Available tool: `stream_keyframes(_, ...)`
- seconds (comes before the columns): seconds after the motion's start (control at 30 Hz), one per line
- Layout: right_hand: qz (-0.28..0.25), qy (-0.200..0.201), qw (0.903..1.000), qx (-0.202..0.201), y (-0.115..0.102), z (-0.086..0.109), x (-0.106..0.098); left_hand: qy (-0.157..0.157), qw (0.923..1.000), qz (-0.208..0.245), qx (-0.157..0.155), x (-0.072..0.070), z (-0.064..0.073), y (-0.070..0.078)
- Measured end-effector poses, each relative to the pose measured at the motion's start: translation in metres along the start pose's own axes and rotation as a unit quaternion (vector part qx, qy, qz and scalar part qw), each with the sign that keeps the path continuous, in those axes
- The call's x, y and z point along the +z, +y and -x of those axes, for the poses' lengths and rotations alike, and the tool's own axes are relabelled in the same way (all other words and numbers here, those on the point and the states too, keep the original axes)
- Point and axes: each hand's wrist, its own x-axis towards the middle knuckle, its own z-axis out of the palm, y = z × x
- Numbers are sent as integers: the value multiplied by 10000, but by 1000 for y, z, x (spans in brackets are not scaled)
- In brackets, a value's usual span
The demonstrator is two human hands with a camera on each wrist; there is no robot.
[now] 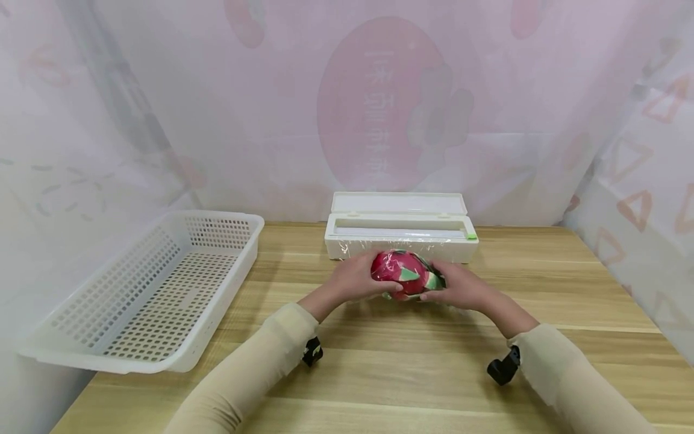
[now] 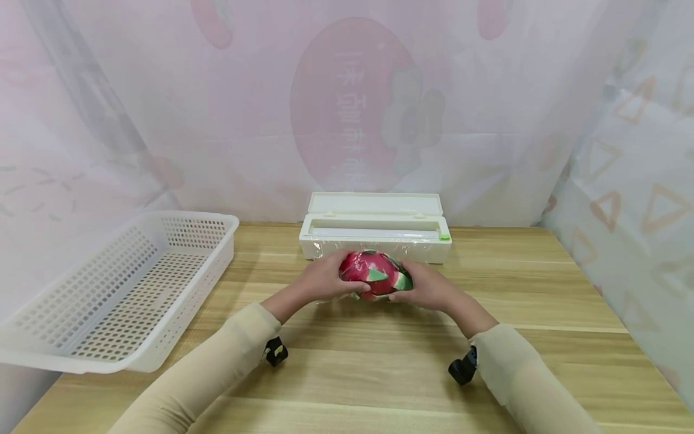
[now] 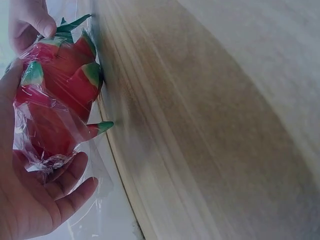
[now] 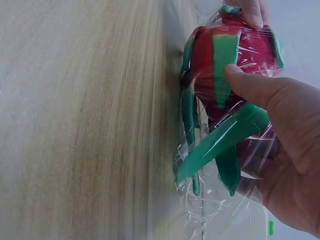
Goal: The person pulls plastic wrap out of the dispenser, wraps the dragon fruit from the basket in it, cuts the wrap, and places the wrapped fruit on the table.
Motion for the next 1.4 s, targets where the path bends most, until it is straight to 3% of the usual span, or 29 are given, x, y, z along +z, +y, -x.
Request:
stream_keyframes(0.67, 9, 130, 9996, -254, -4, 3, 5, -237, 9989, 313, 256, 1, 1, -7)
stream_keyframes(0.83, 62, 195, 9995, -244, -6, 3, 8, -207, 9984, 245, 457, 3, 2, -9)
stream_keyframes(1.4, 256, 264, 9978, -557, -7, 4, 12, -242, 9977, 22, 625, 6, 4, -12)
